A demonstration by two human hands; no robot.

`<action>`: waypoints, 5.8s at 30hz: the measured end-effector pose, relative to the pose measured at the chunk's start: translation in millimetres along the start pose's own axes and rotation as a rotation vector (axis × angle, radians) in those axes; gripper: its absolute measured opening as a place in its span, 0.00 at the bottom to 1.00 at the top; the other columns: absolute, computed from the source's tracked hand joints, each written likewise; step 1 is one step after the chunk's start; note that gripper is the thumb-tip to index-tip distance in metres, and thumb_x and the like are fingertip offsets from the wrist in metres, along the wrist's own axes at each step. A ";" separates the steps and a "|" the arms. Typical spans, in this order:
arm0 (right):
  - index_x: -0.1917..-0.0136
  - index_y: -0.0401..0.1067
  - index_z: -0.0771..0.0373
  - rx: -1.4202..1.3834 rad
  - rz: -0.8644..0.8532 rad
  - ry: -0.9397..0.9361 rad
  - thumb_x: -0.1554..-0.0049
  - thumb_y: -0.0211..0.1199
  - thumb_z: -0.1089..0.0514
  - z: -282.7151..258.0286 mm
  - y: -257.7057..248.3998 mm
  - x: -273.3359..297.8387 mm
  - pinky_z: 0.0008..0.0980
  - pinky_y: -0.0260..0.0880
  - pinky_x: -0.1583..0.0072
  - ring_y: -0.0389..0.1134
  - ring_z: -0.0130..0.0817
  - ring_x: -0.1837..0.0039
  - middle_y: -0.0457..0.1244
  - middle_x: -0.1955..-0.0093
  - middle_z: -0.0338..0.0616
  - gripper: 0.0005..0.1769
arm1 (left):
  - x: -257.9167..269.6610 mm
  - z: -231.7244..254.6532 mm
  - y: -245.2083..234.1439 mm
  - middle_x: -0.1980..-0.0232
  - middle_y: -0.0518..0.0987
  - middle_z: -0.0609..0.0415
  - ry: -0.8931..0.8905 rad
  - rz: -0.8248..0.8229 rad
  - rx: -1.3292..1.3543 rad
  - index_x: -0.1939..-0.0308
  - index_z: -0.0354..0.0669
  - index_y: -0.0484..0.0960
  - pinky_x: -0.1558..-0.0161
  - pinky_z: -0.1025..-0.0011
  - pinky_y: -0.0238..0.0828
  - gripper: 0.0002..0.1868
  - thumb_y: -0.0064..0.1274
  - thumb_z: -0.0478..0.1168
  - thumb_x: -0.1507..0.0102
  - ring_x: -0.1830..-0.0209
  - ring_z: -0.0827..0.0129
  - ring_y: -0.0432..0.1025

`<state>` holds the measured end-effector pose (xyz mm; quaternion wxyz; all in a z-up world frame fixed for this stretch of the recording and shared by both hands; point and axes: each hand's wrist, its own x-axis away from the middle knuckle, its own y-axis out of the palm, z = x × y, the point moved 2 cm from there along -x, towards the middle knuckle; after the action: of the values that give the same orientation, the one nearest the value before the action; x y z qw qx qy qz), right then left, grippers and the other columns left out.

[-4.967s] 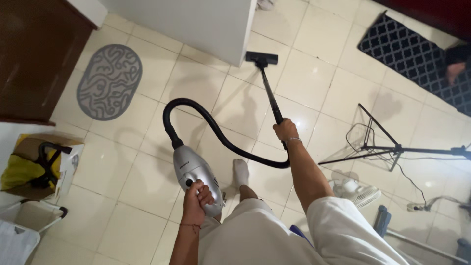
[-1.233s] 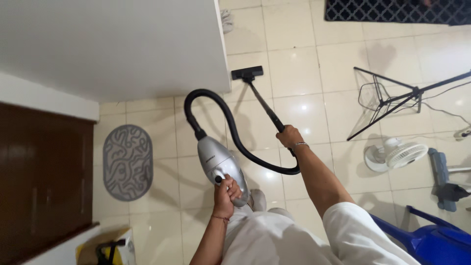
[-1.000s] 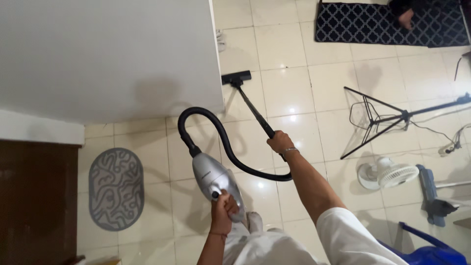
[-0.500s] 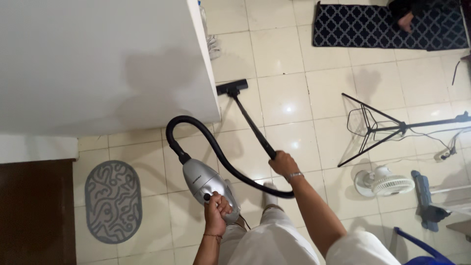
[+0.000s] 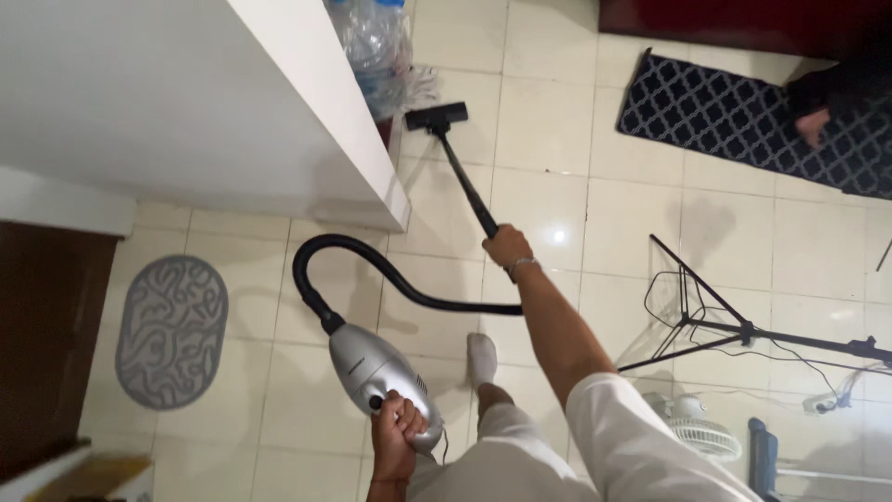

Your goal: The person vacuums a tiled floor using a silver canister vacuum cleaner. They move the vacuum wand back and forth across the floor, cleaning near a doorway and a patterned mat. The person holds the vacuum body with one hand and the wand with the other.

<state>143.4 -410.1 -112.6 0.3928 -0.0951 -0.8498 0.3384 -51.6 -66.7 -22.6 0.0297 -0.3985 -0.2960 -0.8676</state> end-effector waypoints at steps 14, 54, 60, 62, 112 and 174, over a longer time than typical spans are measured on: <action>0.51 0.75 0.69 0.068 -0.097 0.022 0.46 0.60 0.54 121.1 30.0 185.4 0.40 0.75 0.56 0.73 0.43 0.63 0.70 0.62 0.55 0.16 | 100.9 -43.3 -40.1 0.83 0.53 0.61 0.077 -0.037 -0.063 0.80 0.50 0.55 0.74 0.69 0.53 0.17 0.44 0.42 0.39 0.83 0.74 0.48; 0.53 0.73 0.70 0.272 -0.434 -0.216 0.44 0.61 0.58 -178.3 383.0 365.4 0.36 0.69 0.66 0.65 0.33 0.69 0.65 0.68 0.46 0.11 | 303.8 37.2 -398.0 0.83 0.52 0.63 0.278 0.403 0.441 0.75 0.49 0.61 0.76 0.70 0.49 0.12 0.46 0.40 0.39 0.84 0.75 0.46; 0.52 0.73 0.72 0.249 -0.422 -0.247 0.44 0.62 0.60 -206.9 409.7 362.4 0.36 0.68 0.66 0.64 0.33 0.69 0.64 0.68 0.46 0.12 | 314.0 64.4 -419.8 0.83 0.53 0.62 0.284 0.420 0.464 0.74 0.49 0.63 0.76 0.70 0.51 0.11 0.47 0.41 0.40 0.85 0.74 0.48; 0.51 0.73 0.72 0.291 -0.409 -0.238 0.44 0.61 0.59 -209.1 414.7 373.0 0.35 0.70 0.66 0.66 0.33 0.69 0.65 0.68 0.46 0.12 | 317.8 70.0 -435.3 0.83 0.53 0.62 0.284 0.407 0.467 0.74 0.49 0.62 0.75 0.70 0.52 0.11 0.47 0.41 0.39 0.85 0.74 0.48; 0.56 0.67 0.69 -0.382 -0.586 -0.121 0.42 0.62 0.58 -520.4 629.7 408.8 0.35 0.66 0.67 0.61 0.30 0.70 0.60 0.69 0.40 0.11 | 174.4 423.9 -605.8 0.83 0.53 0.63 0.143 0.205 0.187 0.76 0.51 0.63 0.74 0.70 0.51 0.10 0.46 0.41 0.41 0.84 0.74 0.47; 0.55 0.71 0.73 -0.347 0.089 0.277 0.45 0.63 0.58 6.6 374.3 551.9 0.39 0.69 0.67 0.65 0.37 0.71 0.64 0.68 0.50 0.13 | 194.4 205.3 -460.4 0.83 0.55 0.63 -0.083 -0.258 -0.295 0.77 0.48 0.62 0.77 0.68 0.57 0.15 0.49 0.43 0.39 0.85 0.75 0.52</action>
<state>-272.0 104.3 -25.9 0.4681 -0.2442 -0.8281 0.1882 -177.9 458.3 -6.2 -0.1525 -0.3927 -0.2152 -0.8810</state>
